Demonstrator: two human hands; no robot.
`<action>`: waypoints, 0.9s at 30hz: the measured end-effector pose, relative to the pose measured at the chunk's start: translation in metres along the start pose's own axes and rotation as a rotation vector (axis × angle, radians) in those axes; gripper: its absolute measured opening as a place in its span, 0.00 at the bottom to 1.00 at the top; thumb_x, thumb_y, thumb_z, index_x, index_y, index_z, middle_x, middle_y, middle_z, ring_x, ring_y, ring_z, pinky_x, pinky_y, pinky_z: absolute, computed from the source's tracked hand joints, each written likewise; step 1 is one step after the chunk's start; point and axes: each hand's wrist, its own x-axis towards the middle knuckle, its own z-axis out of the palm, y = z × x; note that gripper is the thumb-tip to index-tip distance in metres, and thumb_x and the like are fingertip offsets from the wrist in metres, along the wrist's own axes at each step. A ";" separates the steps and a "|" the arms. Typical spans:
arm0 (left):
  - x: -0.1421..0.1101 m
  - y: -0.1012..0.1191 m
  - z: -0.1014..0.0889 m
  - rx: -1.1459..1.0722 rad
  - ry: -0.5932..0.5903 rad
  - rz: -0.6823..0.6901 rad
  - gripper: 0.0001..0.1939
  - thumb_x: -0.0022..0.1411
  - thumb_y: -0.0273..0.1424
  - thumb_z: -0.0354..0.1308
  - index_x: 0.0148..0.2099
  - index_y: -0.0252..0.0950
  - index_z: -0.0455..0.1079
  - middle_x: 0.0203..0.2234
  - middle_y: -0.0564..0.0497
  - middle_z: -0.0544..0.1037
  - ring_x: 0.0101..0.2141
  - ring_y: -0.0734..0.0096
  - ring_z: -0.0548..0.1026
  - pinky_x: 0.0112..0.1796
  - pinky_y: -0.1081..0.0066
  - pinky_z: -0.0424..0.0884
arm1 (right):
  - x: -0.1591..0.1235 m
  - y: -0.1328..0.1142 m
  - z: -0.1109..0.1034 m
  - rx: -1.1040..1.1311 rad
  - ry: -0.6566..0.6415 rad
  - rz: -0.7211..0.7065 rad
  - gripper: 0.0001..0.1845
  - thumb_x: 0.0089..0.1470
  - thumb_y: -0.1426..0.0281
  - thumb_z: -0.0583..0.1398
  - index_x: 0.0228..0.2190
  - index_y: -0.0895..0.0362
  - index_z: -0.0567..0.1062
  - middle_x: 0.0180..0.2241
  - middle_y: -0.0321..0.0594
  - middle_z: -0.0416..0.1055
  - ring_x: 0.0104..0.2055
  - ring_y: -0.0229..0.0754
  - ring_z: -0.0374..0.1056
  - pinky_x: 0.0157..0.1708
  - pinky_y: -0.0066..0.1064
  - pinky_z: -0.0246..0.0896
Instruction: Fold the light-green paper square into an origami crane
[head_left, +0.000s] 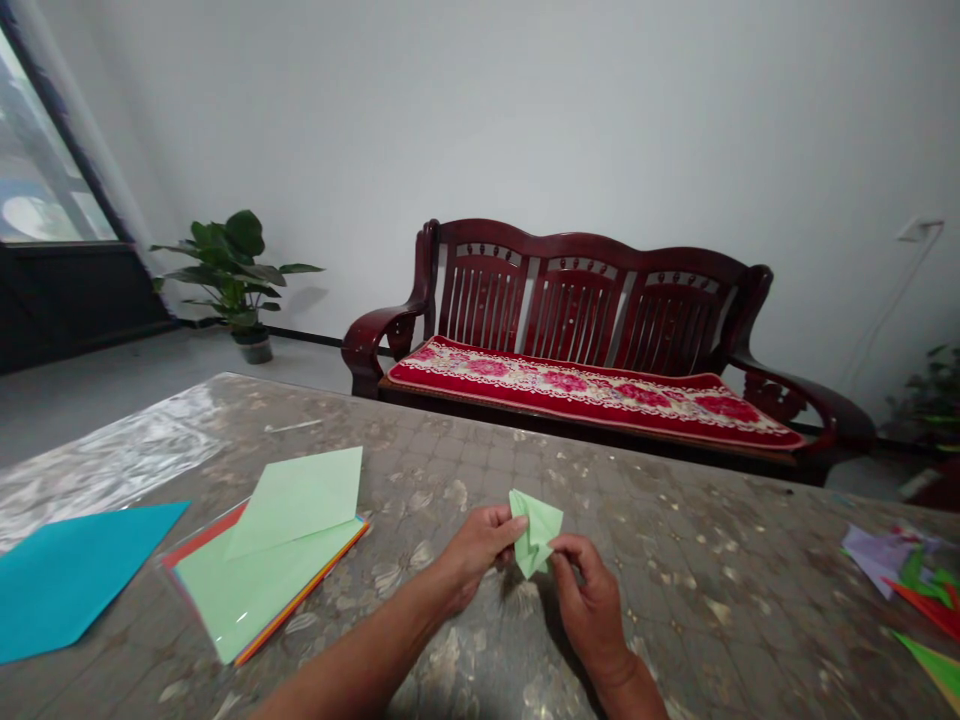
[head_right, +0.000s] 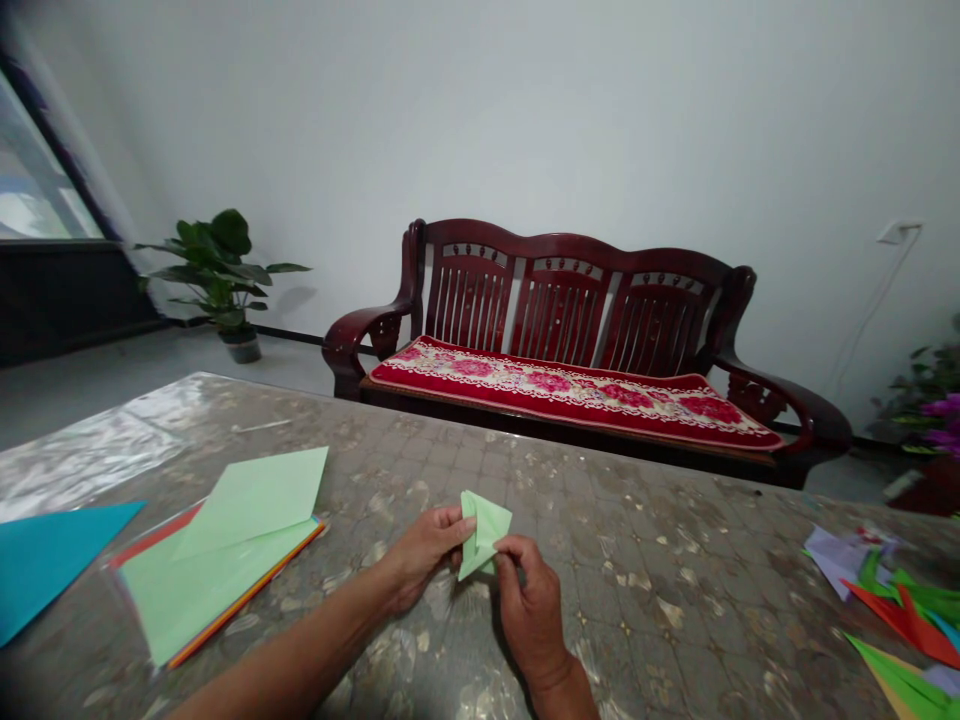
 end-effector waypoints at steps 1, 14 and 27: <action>0.000 0.001 0.001 -0.014 0.016 0.013 0.27 0.47 0.52 0.68 0.30 0.29 0.74 0.19 0.55 0.68 0.19 0.81 0.57 0.23 0.76 0.51 | 0.000 0.000 0.000 0.010 -0.004 0.014 0.05 0.60 0.70 0.56 0.34 0.52 0.73 0.28 0.32 0.75 0.29 0.36 0.73 0.32 0.22 0.68; -0.002 0.010 0.008 0.058 0.116 0.029 0.24 0.48 0.50 0.65 0.24 0.32 0.70 0.15 0.58 0.63 0.17 0.81 0.54 0.21 0.75 0.47 | 0.007 -0.007 -0.002 0.007 -0.040 -0.138 0.08 0.57 0.75 0.57 0.34 0.52 0.75 0.33 0.36 0.71 0.37 0.38 0.71 0.38 0.27 0.67; -0.005 0.009 0.009 -0.008 0.138 0.003 0.21 0.47 0.45 0.68 0.26 0.30 0.72 0.16 0.56 0.67 0.18 0.80 0.60 0.22 0.77 0.53 | 0.013 -0.016 -0.014 -0.351 -0.040 -0.437 0.12 0.55 0.80 0.58 0.35 0.50 0.75 0.46 0.36 0.76 0.55 0.48 0.64 0.50 0.44 0.61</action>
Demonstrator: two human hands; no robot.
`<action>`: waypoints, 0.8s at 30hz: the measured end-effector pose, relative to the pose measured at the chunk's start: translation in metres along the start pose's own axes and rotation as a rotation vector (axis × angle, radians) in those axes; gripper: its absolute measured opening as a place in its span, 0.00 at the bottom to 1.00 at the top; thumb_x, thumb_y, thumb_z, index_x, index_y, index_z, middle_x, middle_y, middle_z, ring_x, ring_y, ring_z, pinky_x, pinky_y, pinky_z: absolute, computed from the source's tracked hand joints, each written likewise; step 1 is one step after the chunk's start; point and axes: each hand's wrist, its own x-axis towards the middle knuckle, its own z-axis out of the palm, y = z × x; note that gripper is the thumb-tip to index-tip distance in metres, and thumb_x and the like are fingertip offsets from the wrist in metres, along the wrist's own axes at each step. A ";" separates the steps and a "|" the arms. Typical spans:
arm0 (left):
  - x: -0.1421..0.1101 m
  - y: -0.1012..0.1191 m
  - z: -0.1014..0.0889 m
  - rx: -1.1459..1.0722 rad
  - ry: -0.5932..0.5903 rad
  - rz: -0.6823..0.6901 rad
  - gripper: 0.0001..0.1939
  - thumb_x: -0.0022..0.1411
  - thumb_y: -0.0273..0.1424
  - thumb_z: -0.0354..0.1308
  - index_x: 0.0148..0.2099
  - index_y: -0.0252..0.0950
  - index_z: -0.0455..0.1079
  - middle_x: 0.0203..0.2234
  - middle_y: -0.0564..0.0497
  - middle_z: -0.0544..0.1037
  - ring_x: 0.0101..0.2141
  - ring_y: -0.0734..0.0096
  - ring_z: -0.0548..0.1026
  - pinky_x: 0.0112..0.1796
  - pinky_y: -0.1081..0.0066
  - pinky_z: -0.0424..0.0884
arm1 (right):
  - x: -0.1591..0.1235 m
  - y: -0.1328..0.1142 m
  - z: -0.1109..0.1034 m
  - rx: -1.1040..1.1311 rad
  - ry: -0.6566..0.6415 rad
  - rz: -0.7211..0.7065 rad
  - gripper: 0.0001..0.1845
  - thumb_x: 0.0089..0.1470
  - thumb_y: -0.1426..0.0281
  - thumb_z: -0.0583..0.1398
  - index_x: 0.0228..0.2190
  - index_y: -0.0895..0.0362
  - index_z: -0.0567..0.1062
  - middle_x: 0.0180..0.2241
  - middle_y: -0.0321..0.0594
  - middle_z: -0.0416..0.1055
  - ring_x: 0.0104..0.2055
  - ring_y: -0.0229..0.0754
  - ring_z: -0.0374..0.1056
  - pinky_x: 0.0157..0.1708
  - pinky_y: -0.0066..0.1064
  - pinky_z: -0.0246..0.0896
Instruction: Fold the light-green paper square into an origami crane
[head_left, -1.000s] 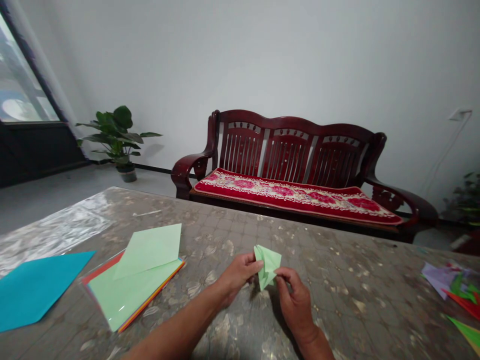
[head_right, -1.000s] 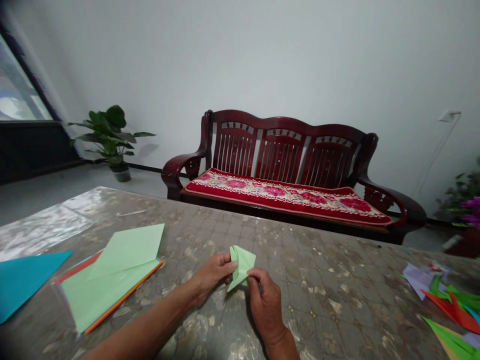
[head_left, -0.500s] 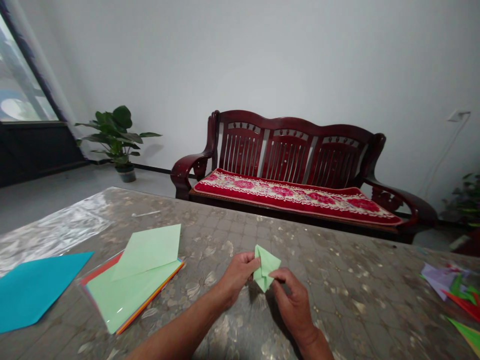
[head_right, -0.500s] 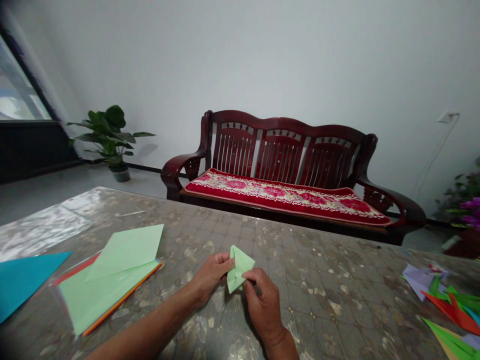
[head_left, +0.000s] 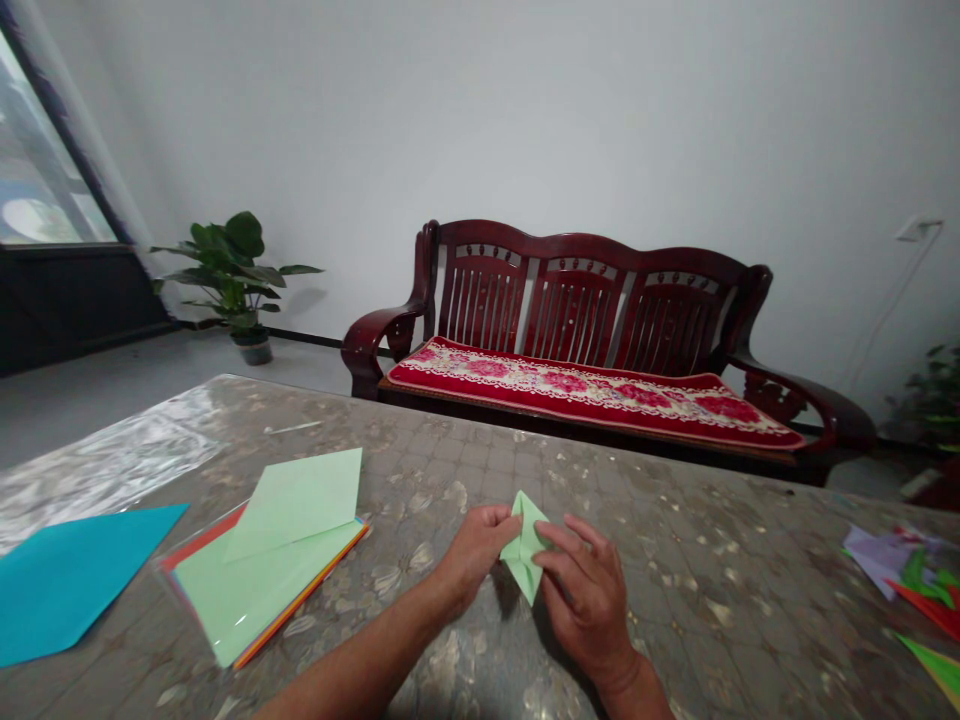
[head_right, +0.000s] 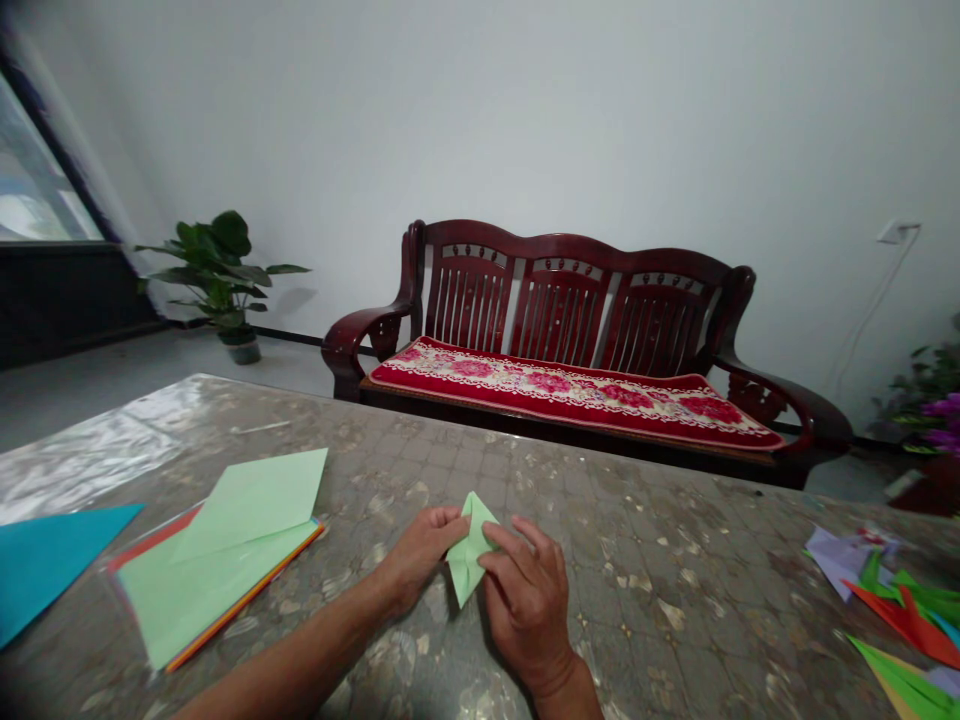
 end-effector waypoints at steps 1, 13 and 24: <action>-0.001 0.001 0.000 -0.001 -0.001 0.000 0.21 0.46 0.45 0.68 0.26 0.30 0.72 0.16 0.56 0.67 0.18 0.80 0.60 0.22 0.77 0.54 | 0.000 0.000 0.000 0.000 -0.004 -0.014 0.13 0.55 0.80 0.58 0.36 0.50 0.75 0.46 0.36 0.76 0.56 0.48 0.64 0.50 0.44 0.61; -0.003 0.001 0.002 0.005 0.044 0.014 0.25 0.45 0.51 0.67 0.23 0.32 0.69 0.16 0.57 0.65 0.19 0.78 0.59 0.22 0.76 0.55 | -0.001 0.000 -0.003 -0.023 -0.123 -0.066 0.16 0.51 0.79 0.57 0.40 0.49 0.74 0.50 0.35 0.75 0.59 0.50 0.62 0.55 0.50 0.59; -0.002 0.005 0.001 0.233 -0.007 0.100 0.26 0.46 0.53 0.65 0.23 0.32 0.70 0.17 0.56 0.65 0.20 0.77 0.59 0.22 0.76 0.54 | 0.002 -0.003 -0.004 -0.063 -0.150 -0.077 0.15 0.50 0.79 0.58 0.37 0.49 0.74 0.49 0.33 0.75 0.58 0.50 0.63 0.58 0.50 0.54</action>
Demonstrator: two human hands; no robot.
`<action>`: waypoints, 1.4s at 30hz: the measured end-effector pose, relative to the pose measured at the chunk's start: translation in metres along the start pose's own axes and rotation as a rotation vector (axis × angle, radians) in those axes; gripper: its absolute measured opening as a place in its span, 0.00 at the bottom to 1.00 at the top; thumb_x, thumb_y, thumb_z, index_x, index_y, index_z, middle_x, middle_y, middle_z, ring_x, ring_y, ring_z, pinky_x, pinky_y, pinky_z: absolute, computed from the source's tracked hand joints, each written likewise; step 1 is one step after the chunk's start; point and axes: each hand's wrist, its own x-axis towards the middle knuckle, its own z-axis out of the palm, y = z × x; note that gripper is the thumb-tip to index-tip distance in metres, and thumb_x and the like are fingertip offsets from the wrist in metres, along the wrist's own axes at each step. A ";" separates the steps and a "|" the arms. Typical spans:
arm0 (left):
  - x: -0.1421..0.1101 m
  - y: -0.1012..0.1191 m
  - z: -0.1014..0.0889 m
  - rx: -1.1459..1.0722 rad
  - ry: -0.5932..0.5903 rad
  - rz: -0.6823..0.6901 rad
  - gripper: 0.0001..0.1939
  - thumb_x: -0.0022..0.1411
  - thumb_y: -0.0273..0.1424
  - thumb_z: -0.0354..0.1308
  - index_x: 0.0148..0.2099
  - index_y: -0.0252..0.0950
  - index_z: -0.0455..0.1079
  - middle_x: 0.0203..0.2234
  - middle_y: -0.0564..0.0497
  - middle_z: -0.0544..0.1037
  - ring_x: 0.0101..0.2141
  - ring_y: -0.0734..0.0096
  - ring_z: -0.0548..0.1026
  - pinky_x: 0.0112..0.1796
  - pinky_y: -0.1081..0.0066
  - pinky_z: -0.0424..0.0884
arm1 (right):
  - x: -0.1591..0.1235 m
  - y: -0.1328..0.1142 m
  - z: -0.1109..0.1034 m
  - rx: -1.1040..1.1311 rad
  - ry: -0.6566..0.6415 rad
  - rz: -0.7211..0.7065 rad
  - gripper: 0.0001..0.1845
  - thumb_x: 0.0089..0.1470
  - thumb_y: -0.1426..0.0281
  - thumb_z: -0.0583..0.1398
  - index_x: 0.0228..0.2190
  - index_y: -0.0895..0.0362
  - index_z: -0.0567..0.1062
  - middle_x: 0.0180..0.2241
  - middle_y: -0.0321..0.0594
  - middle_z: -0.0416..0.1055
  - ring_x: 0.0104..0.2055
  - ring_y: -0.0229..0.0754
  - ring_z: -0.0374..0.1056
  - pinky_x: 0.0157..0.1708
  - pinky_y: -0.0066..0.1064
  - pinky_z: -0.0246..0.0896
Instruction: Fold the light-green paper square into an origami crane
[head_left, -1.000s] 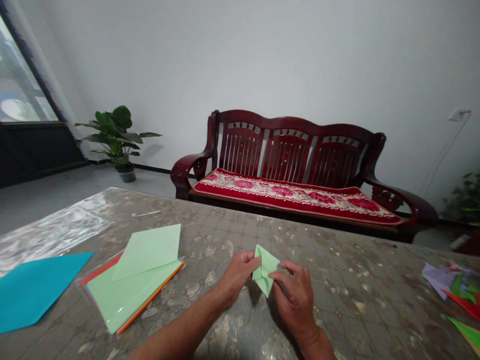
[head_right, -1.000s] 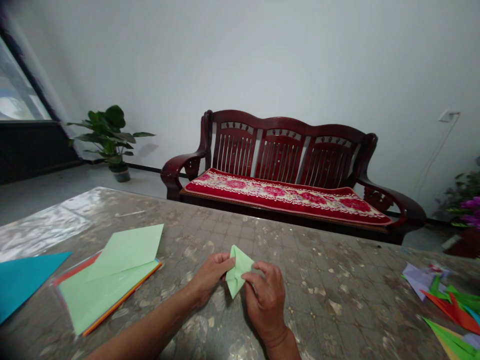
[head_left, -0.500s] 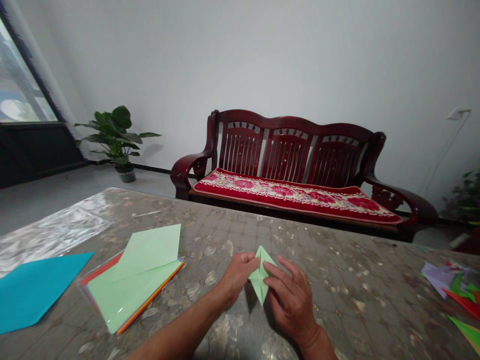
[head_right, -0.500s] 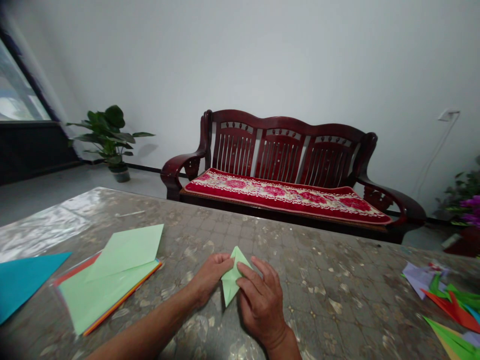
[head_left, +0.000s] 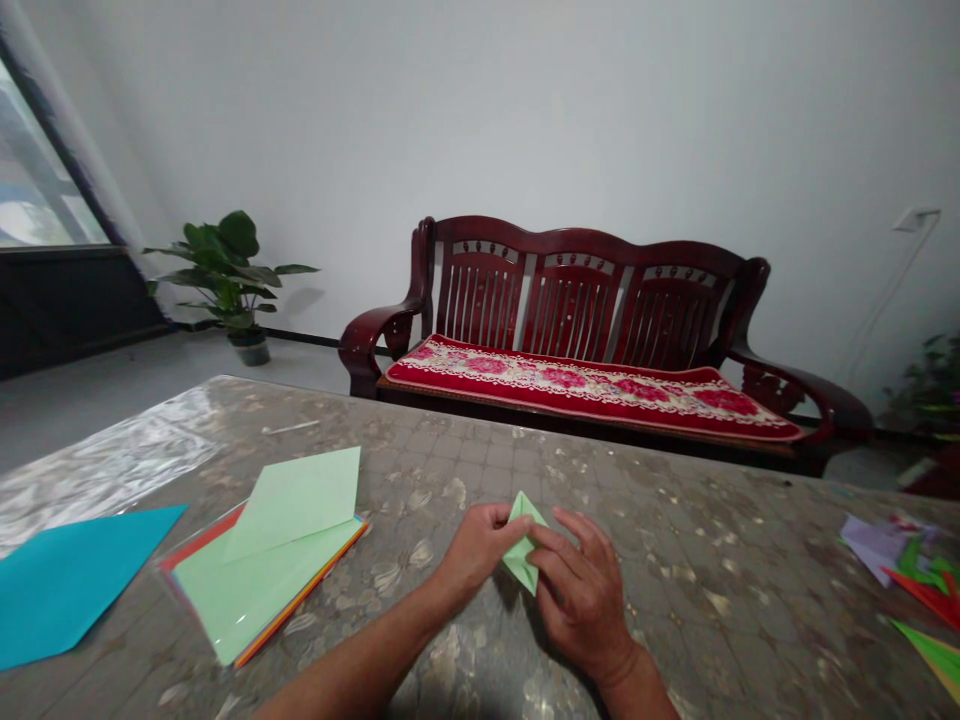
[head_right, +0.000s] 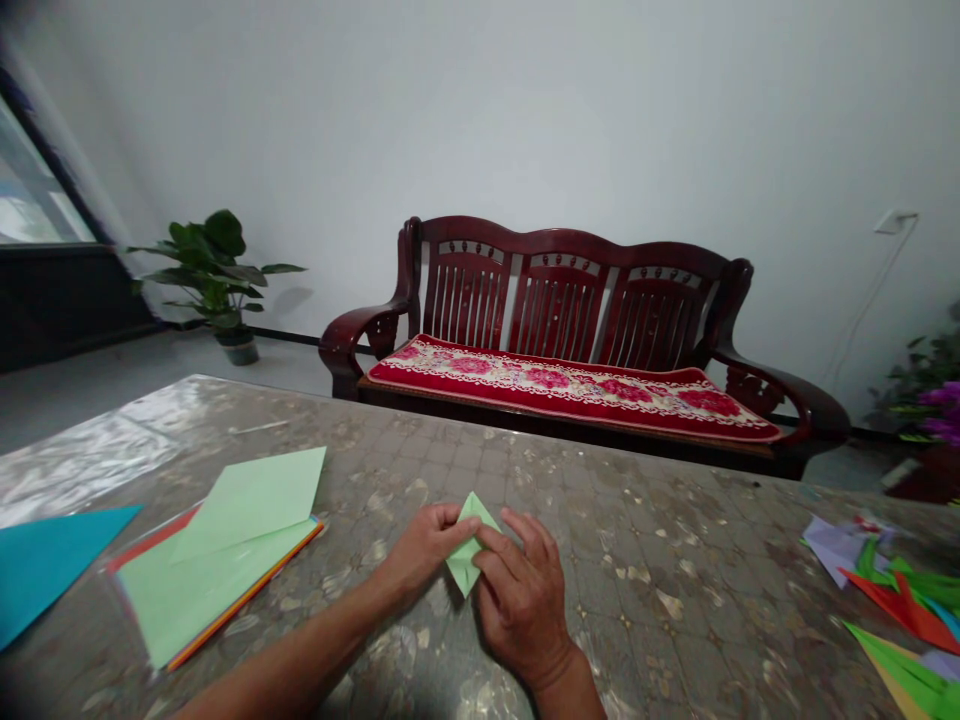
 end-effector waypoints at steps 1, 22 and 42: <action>0.000 0.000 0.000 -0.006 0.016 0.001 0.25 0.47 0.52 0.65 0.24 0.32 0.70 0.17 0.56 0.65 0.20 0.78 0.59 0.22 0.76 0.54 | 0.000 0.000 0.001 -0.002 0.007 -0.001 0.15 0.51 0.78 0.58 0.37 0.49 0.74 0.49 0.33 0.75 0.58 0.50 0.63 0.58 0.50 0.54; -0.007 -0.006 0.009 -0.194 0.214 0.050 0.25 0.48 0.51 0.66 0.29 0.32 0.73 0.20 0.55 0.69 0.21 0.77 0.63 0.23 0.77 0.59 | -0.006 -0.003 0.013 0.083 0.210 0.249 0.07 0.57 0.70 0.62 0.37 0.47 0.79 0.36 0.39 0.69 0.41 0.45 0.65 0.44 0.41 0.61; -0.010 -0.013 0.002 -0.026 0.317 0.305 0.22 0.62 0.48 0.55 0.48 0.36 0.72 0.38 0.48 0.75 0.38 0.65 0.72 0.40 0.69 0.68 | -0.006 -0.015 0.030 0.560 0.124 0.524 0.07 0.59 0.70 0.59 0.35 0.52 0.78 0.30 0.35 0.73 0.33 0.38 0.72 0.34 0.26 0.66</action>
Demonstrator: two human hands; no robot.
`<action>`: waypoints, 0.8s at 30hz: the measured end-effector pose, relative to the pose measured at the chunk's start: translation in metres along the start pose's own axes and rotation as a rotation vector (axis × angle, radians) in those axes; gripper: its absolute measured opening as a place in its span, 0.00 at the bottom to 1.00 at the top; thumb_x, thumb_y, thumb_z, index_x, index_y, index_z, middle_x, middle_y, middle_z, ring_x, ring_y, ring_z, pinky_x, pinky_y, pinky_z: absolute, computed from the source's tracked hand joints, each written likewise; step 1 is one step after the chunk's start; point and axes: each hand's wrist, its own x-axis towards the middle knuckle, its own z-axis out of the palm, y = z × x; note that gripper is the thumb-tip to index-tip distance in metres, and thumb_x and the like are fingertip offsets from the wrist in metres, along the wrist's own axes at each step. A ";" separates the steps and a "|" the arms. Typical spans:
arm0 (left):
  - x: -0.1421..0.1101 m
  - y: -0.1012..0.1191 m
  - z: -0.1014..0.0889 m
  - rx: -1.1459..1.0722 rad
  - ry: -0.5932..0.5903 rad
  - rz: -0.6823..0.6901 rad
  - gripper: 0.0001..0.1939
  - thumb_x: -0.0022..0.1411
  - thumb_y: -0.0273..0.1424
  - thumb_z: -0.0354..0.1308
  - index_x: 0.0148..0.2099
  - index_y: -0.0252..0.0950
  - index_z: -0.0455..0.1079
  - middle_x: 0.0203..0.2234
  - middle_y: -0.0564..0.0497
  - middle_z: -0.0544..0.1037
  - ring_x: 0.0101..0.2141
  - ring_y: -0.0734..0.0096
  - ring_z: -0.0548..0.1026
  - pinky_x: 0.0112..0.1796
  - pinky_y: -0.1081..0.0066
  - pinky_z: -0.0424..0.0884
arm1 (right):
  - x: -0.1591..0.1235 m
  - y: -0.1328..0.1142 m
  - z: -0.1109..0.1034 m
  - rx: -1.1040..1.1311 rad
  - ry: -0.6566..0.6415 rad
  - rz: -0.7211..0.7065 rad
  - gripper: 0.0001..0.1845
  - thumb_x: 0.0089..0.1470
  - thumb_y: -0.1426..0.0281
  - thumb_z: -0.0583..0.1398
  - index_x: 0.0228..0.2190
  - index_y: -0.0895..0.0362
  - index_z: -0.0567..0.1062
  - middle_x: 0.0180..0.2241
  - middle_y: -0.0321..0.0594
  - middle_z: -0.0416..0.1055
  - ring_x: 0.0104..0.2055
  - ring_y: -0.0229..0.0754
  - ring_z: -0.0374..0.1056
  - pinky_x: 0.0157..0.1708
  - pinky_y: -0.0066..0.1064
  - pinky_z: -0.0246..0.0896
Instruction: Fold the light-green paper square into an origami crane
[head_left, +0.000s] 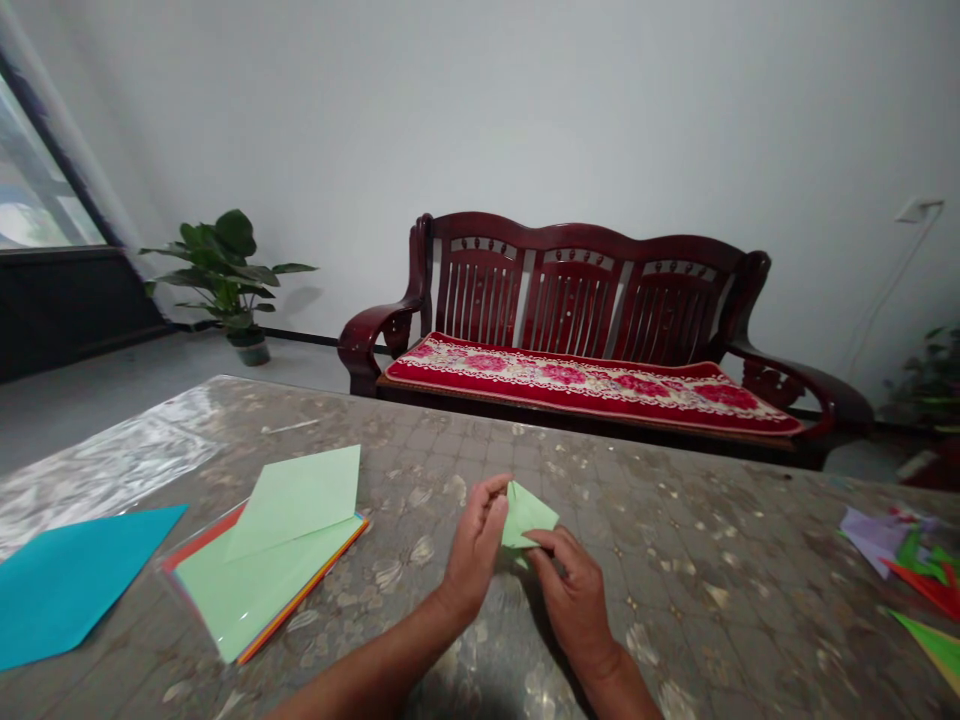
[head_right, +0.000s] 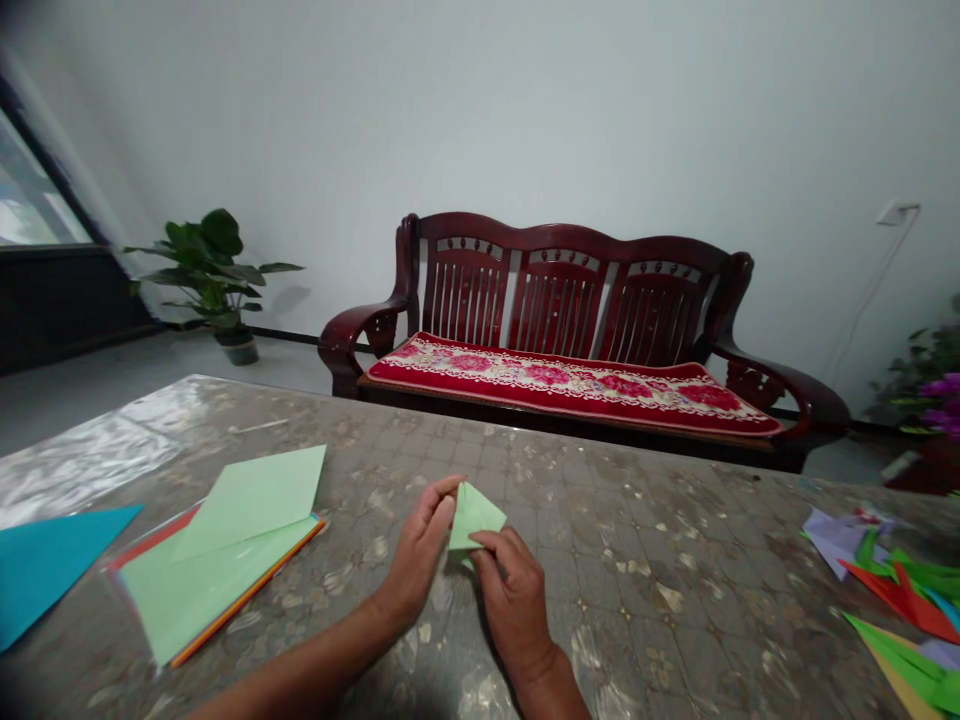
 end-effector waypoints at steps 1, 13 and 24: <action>0.000 0.002 -0.006 0.099 0.002 0.141 0.22 0.63 0.47 0.54 0.50 0.36 0.72 0.40 0.46 0.74 0.41 0.64 0.71 0.44 0.66 0.67 | 0.001 0.000 -0.001 -0.007 0.004 0.001 0.06 0.60 0.70 0.59 0.35 0.52 0.78 0.30 0.35 0.73 0.33 0.38 0.72 0.34 0.26 0.66; 0.013 0.013 -0.020 0.487 -0.446 0.626 0.09 0.64 0.36 0.60 0.42 0.41 0.79 0.34 0.46 0.81 0.38 0.63 0.76 0.45 0.64 0.66 | 0.002 0.003 -0.007 -0.048 -0.021 -0.010 0.08 0.61 0.70 0.57 0.35 0.52 0.77 0.29 0.35 0.73 0.33 0.38 0.71 0.35 0.26 0.65; 0.010 0.005 -0.019 0.514 -0.292 0.604 0.12 0.66 0.36 0.57 0.31 0.39 0.75 0.25 0.51 0.79 0.31 0.67 0.74 0.37 0.69 0.68 | 0.003 -0.001 -0.008 -0.035 -0.051 0.015 0.09 0.62 0.68 0.57 0.32 0.53 0.77 0.28 0.34 0.71 0.32 0.37 0.70 0.35 0.24 0.63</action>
